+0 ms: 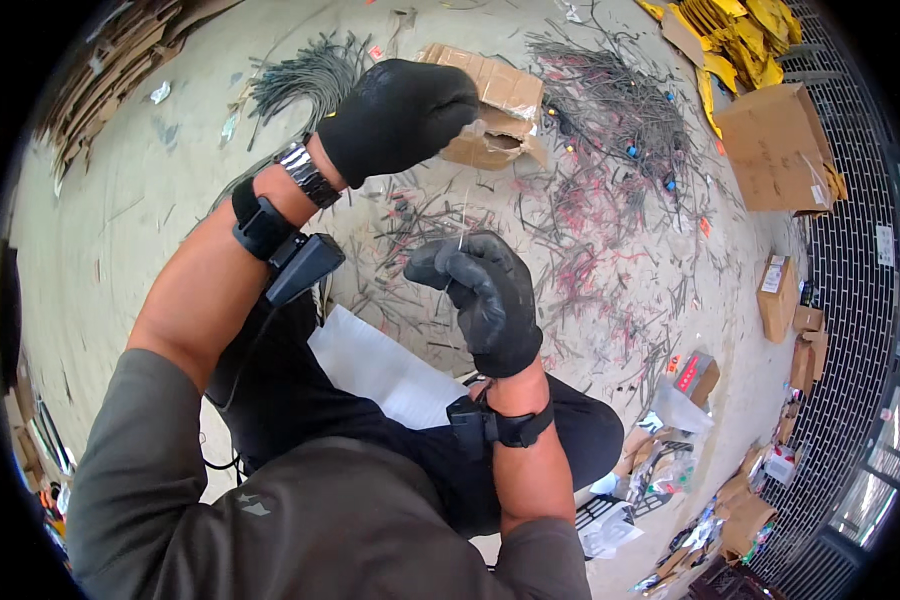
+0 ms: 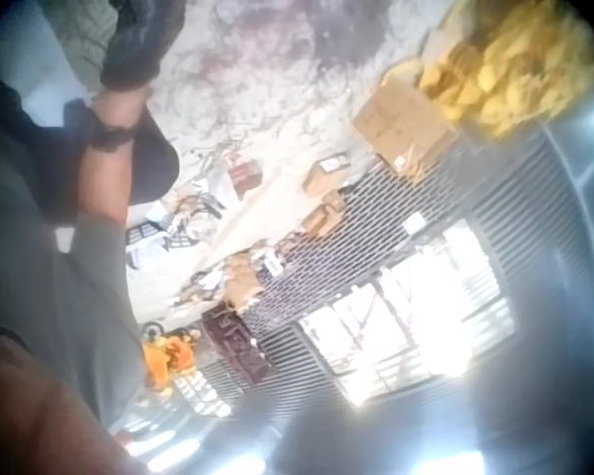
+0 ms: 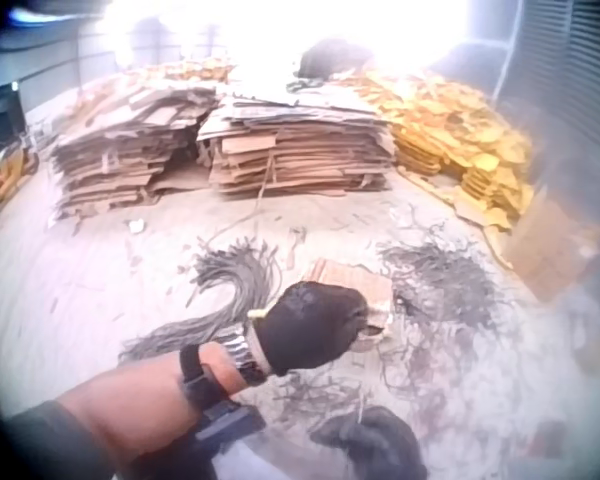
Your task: The person sits on the floor and uses yellow-handled pliers to strip the insulation off the ends of thin metal wires. They repeatedly pick up wires from a pile, cut the ends, and pull the insulation off, dropping the processed pieces onto the floor.
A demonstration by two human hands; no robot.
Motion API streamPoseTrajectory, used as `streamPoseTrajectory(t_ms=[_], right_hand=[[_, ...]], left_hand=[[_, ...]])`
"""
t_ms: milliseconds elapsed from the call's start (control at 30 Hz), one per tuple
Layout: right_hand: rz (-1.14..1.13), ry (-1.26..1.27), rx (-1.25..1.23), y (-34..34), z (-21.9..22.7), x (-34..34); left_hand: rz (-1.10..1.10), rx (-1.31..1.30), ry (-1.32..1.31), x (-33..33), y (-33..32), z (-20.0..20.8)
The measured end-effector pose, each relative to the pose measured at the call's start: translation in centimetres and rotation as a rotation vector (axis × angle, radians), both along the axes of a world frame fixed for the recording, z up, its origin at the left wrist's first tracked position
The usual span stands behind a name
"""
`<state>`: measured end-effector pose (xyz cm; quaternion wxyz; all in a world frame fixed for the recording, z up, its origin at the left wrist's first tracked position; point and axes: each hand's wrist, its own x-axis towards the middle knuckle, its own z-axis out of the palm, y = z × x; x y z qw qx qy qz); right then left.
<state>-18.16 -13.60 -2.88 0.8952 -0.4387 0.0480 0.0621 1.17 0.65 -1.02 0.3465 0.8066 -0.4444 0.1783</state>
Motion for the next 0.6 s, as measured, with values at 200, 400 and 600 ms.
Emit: streamPoseTrajectory(t_ms=[200, 400, 600], right_hand=[[-0.076, 0.118, -0.421, -3.1, 1.9, 0.6], [-0.033, 0.192, -0.759, -5.0, 1.8, 1.6], [0.08, 0.202, -1.109, -5.4, 1.0, 1.4]], left_hand=[[0.079, 0.033, 0.139, 3.2, 2.4, -1.0], [0.292, -0.022, 0.087, 3.3, 4.4, 0.4], [-0.209, -0.036, 0.439, -2.3, 1.0, 1.4]])
